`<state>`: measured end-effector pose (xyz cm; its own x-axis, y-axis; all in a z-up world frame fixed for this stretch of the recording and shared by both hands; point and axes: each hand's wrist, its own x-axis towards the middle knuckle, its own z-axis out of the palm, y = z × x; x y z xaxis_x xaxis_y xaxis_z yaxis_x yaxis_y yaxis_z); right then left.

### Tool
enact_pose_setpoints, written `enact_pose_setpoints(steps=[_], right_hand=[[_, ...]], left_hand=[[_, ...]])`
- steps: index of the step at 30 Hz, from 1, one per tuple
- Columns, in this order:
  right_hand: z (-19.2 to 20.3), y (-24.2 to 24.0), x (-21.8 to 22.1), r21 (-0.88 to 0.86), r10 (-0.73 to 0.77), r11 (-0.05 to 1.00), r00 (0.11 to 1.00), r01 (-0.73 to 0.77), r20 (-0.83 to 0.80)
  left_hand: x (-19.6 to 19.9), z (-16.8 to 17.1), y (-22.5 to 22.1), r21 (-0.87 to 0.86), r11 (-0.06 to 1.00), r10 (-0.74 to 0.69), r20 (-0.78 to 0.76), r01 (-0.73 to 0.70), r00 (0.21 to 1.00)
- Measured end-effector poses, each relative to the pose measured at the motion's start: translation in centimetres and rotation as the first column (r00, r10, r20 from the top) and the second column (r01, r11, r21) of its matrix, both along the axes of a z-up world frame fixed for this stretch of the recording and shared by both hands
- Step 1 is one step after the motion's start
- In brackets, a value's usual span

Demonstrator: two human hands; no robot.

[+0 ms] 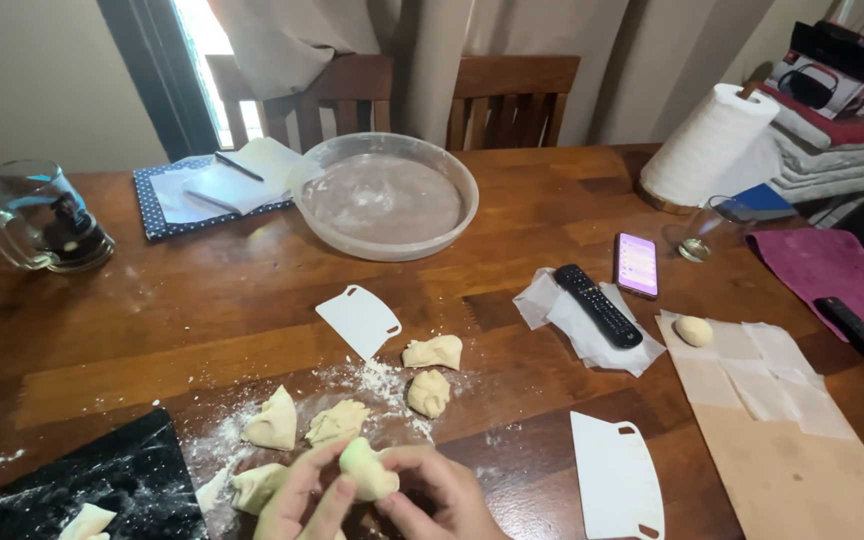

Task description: Weighing pieces of dough on a scale and rolling them into balls by hand

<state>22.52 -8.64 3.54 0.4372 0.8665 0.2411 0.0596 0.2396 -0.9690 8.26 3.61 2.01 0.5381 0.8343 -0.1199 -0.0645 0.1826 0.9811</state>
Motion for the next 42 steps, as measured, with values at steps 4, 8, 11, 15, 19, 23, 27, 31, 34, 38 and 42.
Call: enact_pose_setpoints(steps=[4, 8, 11, 15, 19, 23, 27, 31, 34, 38, 42], right_hand=[[1.0, -0.4, -0.2, 0.042, -0.068, 0.998, 0.909, 0.055, 0.411], [0.2, -0.2, 0.0, 0.061, -0.094, 0.995, 0.881, 0.073, 0.464], [-0.1, -0.3, 0.4, 0.11, -0.019, 0.993, 0.841, -0.049, 0.541], [1.5, -0.7, 0.3, -0.034, 0.106, 0.994, 0.831, -0.104, 0.546], [1.1, -0.4, 0.8, 0.128, -0.062, 0.992, 0.785, -0.022, 0.616], [0.8, 0.0, -0.6, 0.161, -0.213, 0.975, 0.859, 0.154, 0.467], [-0.5, 0.3, -0.5, 0.254, -0.204, 0.965, 0.784, 0.062, 0.586], [-1.2, 0.3, 0.3, 0.197, -0.172, 0.978, 0.812, 0.072, 0.557], [-3.7, -0.4, 1.3, 0.098, -0.149, 0.987, 0.958, 0.128, 0.245], [-5.8, -0.5, 2.6, 0.031, -0.184, 0.981, 0.975, 0.189, -0.124], [-4.2, 0.1, 1.4, 0.15, -0.081, 0.983, 0.987, 0.101, -0.136]], left_hand=[[0.5, 2.1, -1.9, -0.434, 0.901, 0.01, 0.063, 0.018, 0.998], [1.0, -3.2, -2.3, -0.018, 0.997, 0.071, 0.075, -0.069, 0.995], [0.3, -1.9, -0.6, -0.359, 0.932, -0.083, -0.09, 0.045, 0.992], [0.4, 4.0, -1.4, -0.445, 0.895, -0.059, -0.162, -0.02, 0.985], [-0.2, 3.7, -1.0, -0.237, 0.956, -0.232, -0.252, 0.173, 0.94], [-0.5, -0.2, -0.2, 0.191, 0.945, -0.24, -0.154, 0.267, 0.958], [-0.7, 1.4, -0.5, 0.095, 0.966, -0.236, -0.049, 0.24, 0.97], [-1.1, 3.7, -0.6, -0.017, 0.952, -0.304, 0.013, 0.304, 0.953], [-1.2, 3.7, -0.8, -0.206, 0.897, -0.368, 0.145, 0.392, 0.918], [-1.1, 3.5, -0.7, -0.072, 0.974, -0.214, 0.048, 0.217, 0.976], [-0.5, 0.9, -0.3, 0.189, 0.978, -0.098, 0.049, 0.087, 0.994]])
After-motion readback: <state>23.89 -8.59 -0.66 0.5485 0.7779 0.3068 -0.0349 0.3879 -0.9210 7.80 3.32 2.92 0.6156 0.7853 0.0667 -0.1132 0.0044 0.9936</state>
